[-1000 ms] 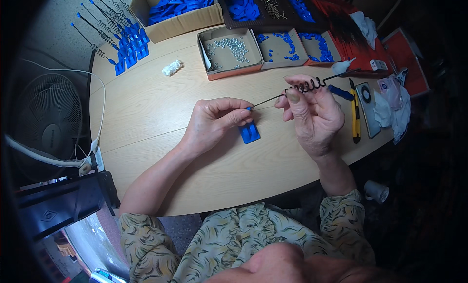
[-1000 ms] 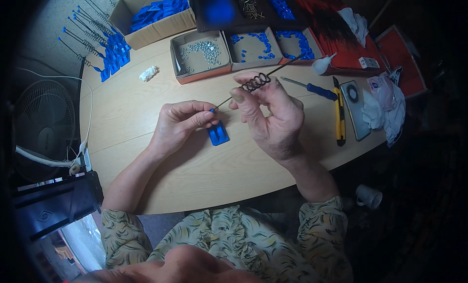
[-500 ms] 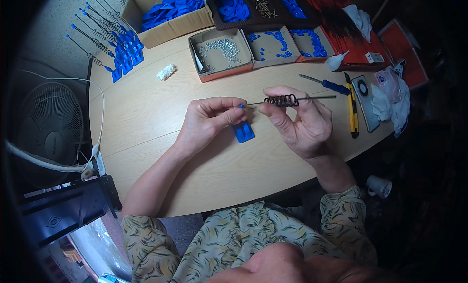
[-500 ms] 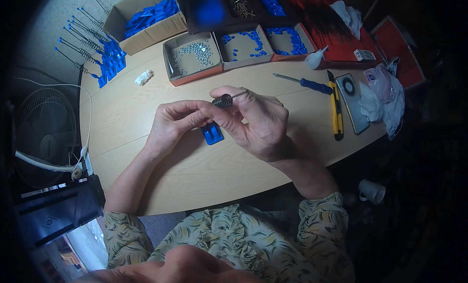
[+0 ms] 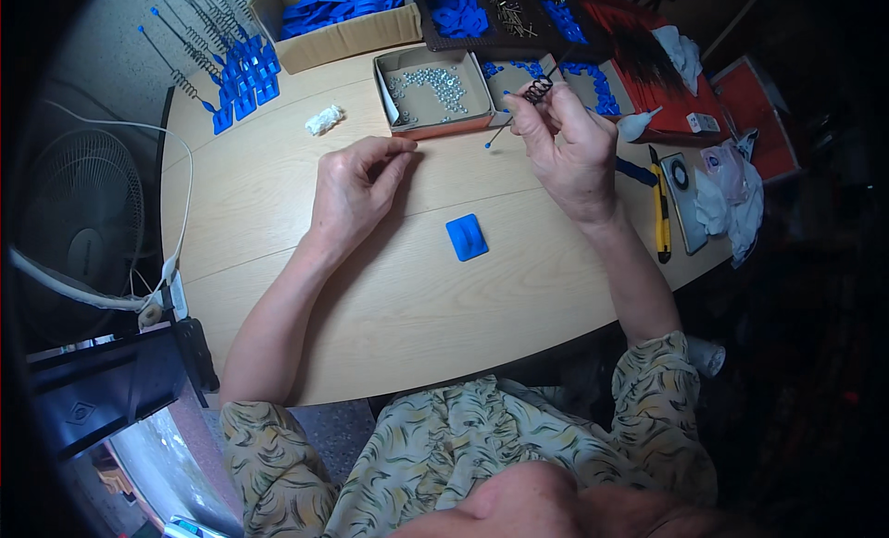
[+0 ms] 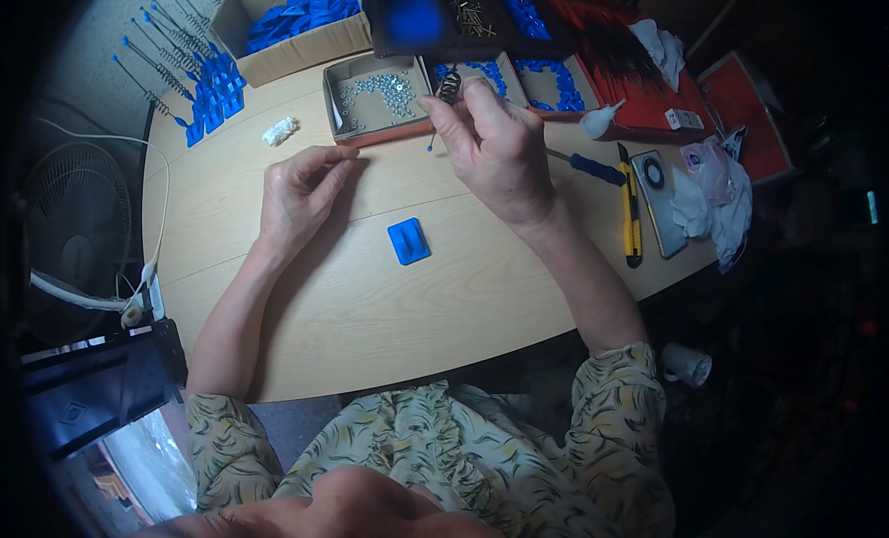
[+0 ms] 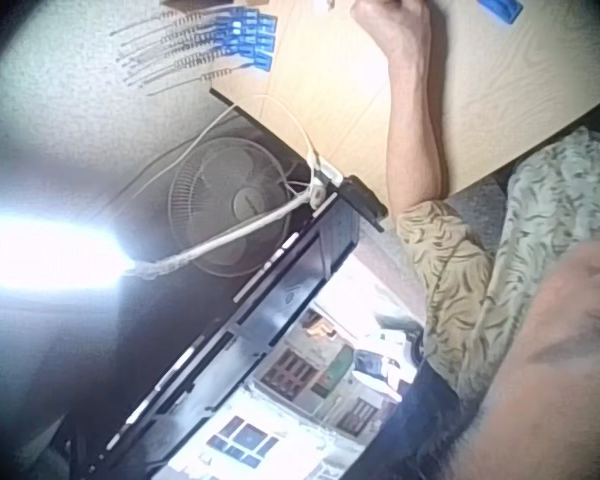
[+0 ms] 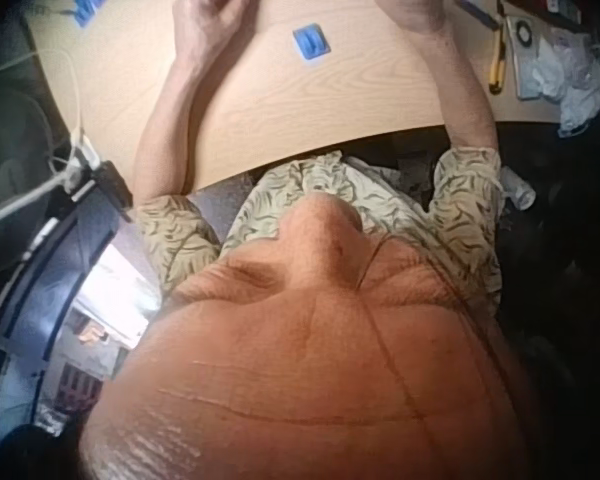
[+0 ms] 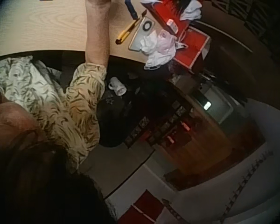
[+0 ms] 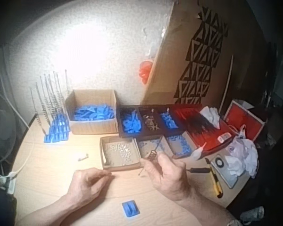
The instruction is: Assembling small mechanical components by inserting metal pins into blue plastic housings and attaching spring wires.
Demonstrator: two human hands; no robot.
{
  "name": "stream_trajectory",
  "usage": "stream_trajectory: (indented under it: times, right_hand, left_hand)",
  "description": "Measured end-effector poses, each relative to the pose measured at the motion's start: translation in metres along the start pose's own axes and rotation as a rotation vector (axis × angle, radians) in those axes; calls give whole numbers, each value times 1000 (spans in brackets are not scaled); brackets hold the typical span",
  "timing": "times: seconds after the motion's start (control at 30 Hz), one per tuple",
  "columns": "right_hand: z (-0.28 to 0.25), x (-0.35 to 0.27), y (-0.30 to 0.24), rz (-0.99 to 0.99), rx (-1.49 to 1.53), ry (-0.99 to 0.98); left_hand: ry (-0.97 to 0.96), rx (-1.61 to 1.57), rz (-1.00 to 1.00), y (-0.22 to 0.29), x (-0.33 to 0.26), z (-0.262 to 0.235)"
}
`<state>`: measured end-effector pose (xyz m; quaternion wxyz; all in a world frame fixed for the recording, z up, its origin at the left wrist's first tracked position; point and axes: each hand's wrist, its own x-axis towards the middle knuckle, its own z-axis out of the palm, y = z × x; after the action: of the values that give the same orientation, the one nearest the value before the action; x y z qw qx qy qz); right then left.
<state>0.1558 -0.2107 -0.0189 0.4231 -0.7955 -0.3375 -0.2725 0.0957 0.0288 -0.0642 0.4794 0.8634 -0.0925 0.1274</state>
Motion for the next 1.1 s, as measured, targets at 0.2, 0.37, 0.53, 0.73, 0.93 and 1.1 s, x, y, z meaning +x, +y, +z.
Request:
stream_trajectory:
  times: [0.2,0.37,0.53,0.73,0.93,1.1]
  right_hand:
    - [13,0,9,50,-22,-19]
    - [17,1,0,96,1,-41]
    - [12,-2,0,66,-37,-42]
    - [11,-2,-1,35,-23,-22]
    - [13,2,-6,21,-26,-44]
    - [10,1,-4,-2,5,-7]
  left_hand:
    - [72,116,22,-3,8,-5]
    - [104,215,-16,-1,9,-9]
    - [185,207,110,-1,10,-3]
    - [85,88,70,-2,16,1]
    - [81,72,92,-7,17,-3]
    - [104,82,96,-8,18,3]
